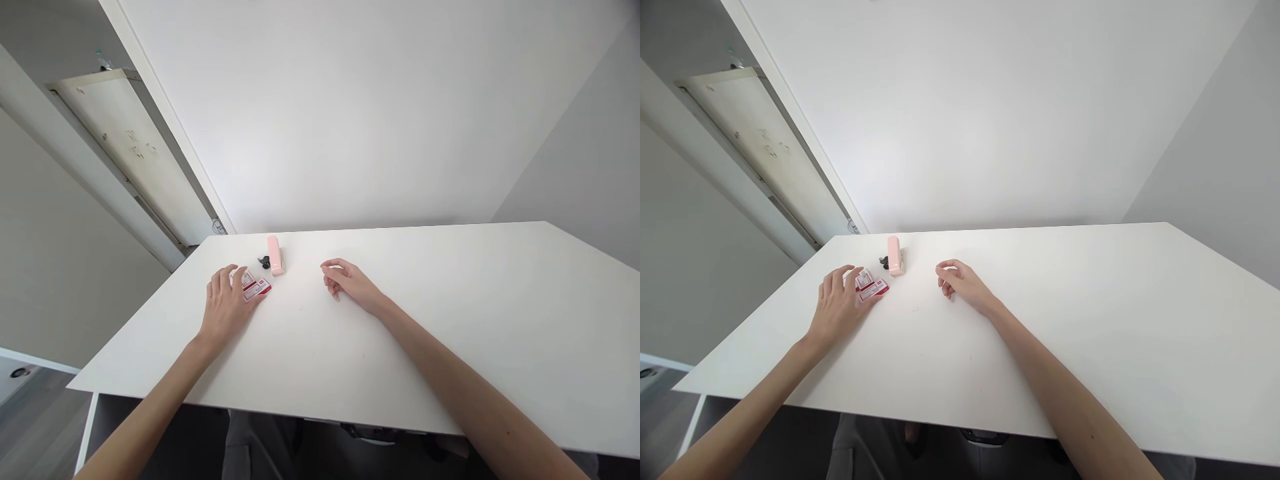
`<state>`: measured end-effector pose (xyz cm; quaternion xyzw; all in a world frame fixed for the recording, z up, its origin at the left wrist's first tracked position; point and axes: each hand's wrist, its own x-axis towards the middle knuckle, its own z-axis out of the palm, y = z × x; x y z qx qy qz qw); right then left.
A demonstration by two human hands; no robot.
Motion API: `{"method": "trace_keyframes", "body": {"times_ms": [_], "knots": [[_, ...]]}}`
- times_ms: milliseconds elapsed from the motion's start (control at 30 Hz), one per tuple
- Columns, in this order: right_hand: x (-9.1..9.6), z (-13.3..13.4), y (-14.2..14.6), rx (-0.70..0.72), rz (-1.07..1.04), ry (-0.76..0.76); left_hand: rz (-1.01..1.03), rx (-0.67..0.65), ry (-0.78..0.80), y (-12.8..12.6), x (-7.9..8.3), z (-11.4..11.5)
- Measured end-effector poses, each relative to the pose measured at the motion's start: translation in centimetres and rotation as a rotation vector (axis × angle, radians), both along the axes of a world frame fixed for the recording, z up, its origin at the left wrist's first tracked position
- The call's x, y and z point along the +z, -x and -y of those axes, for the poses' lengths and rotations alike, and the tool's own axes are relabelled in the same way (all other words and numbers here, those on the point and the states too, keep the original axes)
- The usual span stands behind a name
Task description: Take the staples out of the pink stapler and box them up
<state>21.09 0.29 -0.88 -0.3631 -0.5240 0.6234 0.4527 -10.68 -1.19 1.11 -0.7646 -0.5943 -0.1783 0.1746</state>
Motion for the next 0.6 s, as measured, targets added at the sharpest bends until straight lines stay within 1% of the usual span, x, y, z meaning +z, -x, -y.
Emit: {"method": "trace_keyframes", "body": {"times_ms": [67, 100, 133, 200, 267, 333, 400, 433, 467, 533, 600], "knots": [[0.1, 0.1, 0.0, 0.002, 0.003, -0.002, 0.037, 0.013, -0.031, 0.2, 0.2, 0.4], [0.1, 0.1, 0.0, 0.002, 0.004, -0.005, 0.059, -0.007, -0.043, 0.2, 0.2, 0.6], [0.0, 0.0, 0.0, 0.004, 0.005, -0.009, 0.079, -0.051, -0.051, 0.0, 0.1, 0.9], [-0.1, -0.1, 0.0, 0.009, 0.008, -0.019, 0.102, -0.203, -0.041, -0.7, -0.2, 1.4], [-0.3, -0.2, 0.0, 0.010, 0.009, -0.031, 0.101, -0.362, 0.003, -2.0, -0.7, 1.9], [-0.4, -0.2, 0.1, 0.004, 0.003, -0.050, 0.125, -0.438, 0.055, -4.0, -1.3, 2.0], [-0.5, -0.3, 0.2, -0.017, 0.003, -0.082, 0.148, -0.508, 0.096, -6.3, -1.8, 1.5], [-0.5, -0.3, 0.2, -0.033, 0.011, -0.097, 0.158, -0.562, 0.142, -7.4, -2.0, 1.0], [-0.6, -0.3, 0.3, -0.053, 0.024, -0.106, 0.178, -0.579, 0.171, -8.5, -2.2, 0.5], [-0.7, -0.4, 0.3, -0.108, 0.055, -0.110, 0.217, -0.558, 0.196, -10.6, -2.6, -1.0], [-0.9, -0.6, 0.3, -0.163, 0.067, -0.108, 0.220, -0.568, 0.211, -12.2, -3.0, -2.4]]}}
